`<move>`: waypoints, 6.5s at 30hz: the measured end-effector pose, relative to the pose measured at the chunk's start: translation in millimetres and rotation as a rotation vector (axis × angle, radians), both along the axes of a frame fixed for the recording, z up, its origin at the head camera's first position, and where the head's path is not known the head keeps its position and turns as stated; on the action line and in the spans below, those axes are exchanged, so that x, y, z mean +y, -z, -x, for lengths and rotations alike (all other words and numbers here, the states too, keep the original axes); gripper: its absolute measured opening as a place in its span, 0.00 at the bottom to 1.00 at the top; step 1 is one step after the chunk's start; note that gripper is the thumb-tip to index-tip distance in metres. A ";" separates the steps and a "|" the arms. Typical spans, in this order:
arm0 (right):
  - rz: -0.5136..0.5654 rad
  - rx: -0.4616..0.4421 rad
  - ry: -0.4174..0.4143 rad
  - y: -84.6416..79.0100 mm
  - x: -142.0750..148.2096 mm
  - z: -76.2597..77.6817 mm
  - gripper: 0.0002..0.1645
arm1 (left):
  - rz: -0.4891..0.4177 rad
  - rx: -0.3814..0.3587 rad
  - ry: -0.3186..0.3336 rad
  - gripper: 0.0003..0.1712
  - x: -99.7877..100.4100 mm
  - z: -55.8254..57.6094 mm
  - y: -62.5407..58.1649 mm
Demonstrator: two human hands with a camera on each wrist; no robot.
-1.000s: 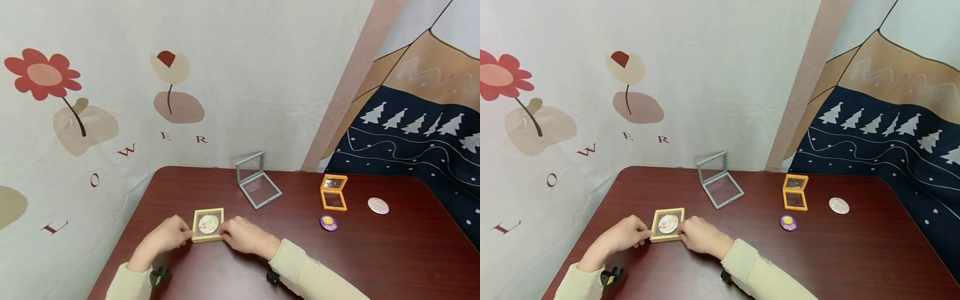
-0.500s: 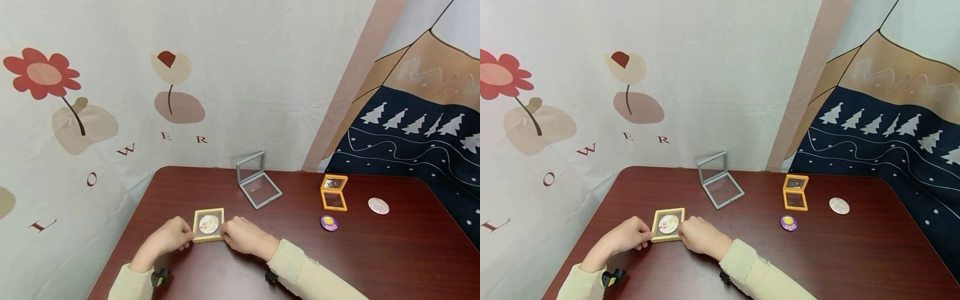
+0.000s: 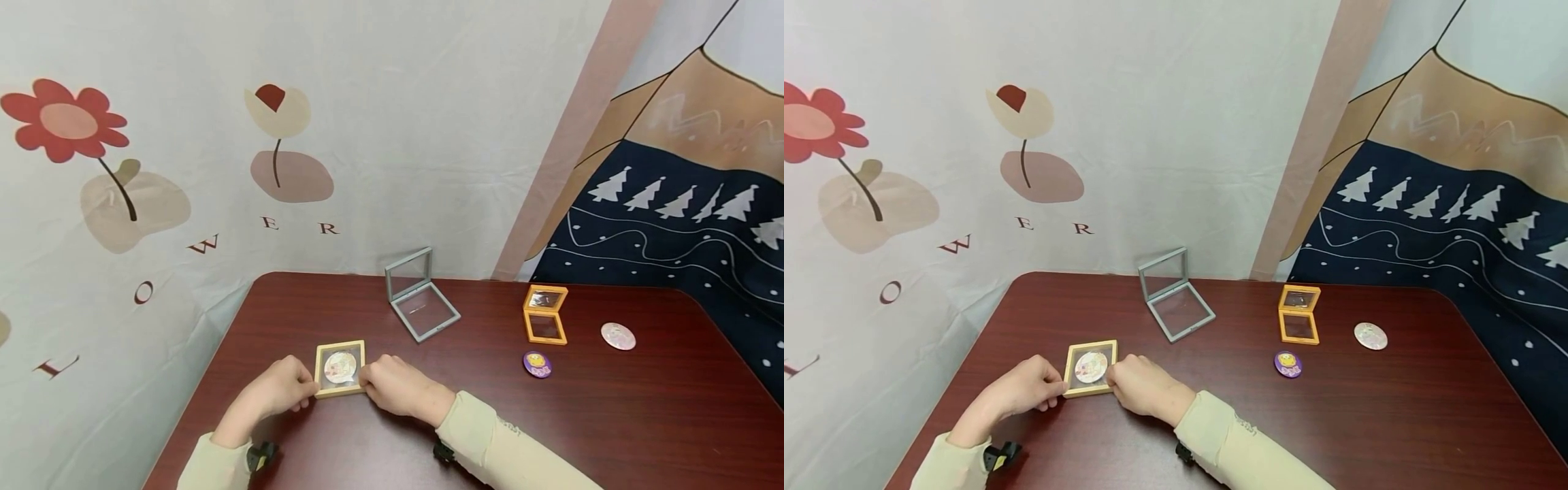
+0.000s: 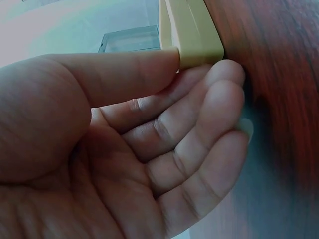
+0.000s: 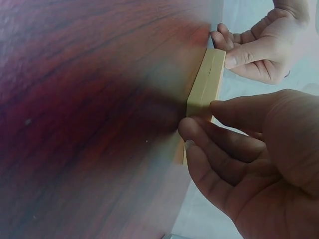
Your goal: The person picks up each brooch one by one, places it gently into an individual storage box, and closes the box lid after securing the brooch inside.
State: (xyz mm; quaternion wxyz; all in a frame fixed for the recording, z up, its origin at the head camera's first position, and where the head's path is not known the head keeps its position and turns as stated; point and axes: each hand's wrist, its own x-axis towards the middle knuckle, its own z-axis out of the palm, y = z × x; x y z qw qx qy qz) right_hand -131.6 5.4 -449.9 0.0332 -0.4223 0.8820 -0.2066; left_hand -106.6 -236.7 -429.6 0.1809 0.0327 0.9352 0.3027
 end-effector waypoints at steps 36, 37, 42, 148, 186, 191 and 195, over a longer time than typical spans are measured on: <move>0.270 0.302 0.268 -19.0 133.7 -3.1 0.07 | 0.043 -0.023 -0.039 0.17 3.5 0.9 -7.2; 0.275 0.304 0.281 -18.7 139.2 -3.9 0.08 | 0.046 -0.022 -0.040 0.17 3.8 1.0 -7.3; 0.273 0.317 0.356 -17.7 169.4 -8.6 0.10 | 0.063 -0.012 -0.035 0.17 4.7 1.8 -7.2; -0.164 -0.144 0.831 8.1 404.0 47.8 0.39 | 0.377 0.091 0.005 0.17 165.5 119.8 6.9; 0.104 0.064 0.895 -22.2 374.9 30.6 0.35 | 0.200 0.032 0.026 0.24 156.5 103.3 5.6; 0.130 0.095 0.887 -29.0 361.8 27.8 0.34 | 0.207 0.038 0.036 0.21 155.4 100.6 5.9; 0.152 0.113 0.875 -33.2 352.4 26.2 0.33 | 0.210 0.050 0.042 0.22 155.0 98.9 5.7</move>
